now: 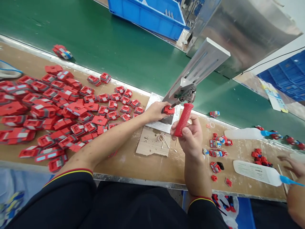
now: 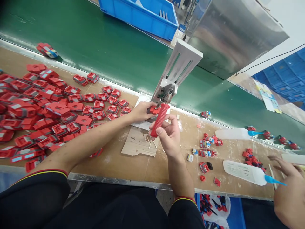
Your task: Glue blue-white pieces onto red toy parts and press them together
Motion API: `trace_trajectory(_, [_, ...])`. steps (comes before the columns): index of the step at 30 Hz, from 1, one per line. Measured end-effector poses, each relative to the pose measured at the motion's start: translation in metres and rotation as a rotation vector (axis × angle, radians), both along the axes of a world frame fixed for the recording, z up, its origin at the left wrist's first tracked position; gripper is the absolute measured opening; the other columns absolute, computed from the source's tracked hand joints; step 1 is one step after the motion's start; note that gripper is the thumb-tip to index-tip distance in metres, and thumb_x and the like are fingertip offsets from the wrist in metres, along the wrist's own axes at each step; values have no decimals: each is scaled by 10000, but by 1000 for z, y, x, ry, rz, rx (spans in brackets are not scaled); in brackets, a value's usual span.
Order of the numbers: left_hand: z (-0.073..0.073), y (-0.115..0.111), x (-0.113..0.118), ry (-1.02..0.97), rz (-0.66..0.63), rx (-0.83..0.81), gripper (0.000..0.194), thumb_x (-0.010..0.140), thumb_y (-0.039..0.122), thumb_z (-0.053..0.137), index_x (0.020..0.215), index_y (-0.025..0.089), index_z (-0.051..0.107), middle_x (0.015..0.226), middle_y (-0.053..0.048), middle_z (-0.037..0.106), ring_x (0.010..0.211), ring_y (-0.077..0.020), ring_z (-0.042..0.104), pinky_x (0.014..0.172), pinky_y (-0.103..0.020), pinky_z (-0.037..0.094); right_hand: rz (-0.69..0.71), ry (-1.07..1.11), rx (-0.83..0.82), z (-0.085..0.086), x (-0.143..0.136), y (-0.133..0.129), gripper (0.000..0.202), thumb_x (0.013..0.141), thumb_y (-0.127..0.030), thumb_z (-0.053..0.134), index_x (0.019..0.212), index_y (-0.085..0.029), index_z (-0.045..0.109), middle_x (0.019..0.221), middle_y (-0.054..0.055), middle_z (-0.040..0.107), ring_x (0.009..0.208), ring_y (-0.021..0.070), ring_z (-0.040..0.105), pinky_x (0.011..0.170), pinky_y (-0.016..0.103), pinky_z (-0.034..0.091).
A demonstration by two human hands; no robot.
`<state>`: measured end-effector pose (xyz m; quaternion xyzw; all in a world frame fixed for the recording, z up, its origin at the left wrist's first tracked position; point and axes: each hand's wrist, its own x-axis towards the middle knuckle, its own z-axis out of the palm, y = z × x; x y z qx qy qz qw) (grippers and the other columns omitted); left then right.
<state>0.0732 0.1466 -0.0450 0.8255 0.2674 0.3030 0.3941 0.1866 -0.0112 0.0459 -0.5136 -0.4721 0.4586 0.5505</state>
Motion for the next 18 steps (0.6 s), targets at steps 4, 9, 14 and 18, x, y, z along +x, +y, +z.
trace_trajectory(4, [1,0,0,29,6,27,395,827,187,797,1214,161,723,1019,-74,812,951,-241,769,851,-335,558,48,48,-77,11,-2,0,599,789,-657,811,1076,-306,419,693,-52,691,561,181,695,446,278,521])
trace_trajectory(9, [-4,-1,1,19,11,36,376,829,185,768,1203,179,724,1018,-58,809,935,-235,761,836,-332,555,89,-31,-152,11,-1,-4,551,843,-671,763,1155,-255,580,721,-18,709,464,136,629,362,244,419])
trace_trajectory(14, [-8,-2,0,-1,11,5,352,833,209,781,1177,170,725,997,-51,807,906,-223,749,810,-318,540,-2,-200,-90,-19,2,0,459,931,-664,676,1108,-243,643,851,8,731,427,78,534,400,261,436])
trace_trajectory(18, [-5,-1,-3,26,11,2,376,806,154,771,1180,159,730,1015,-63,809,931,-232,752,833,-325,544,-61,-363,-20,-44,6,13,438,981,-677,592,1082,-252,628,762,-15,672,468,116,565,475,292,468])
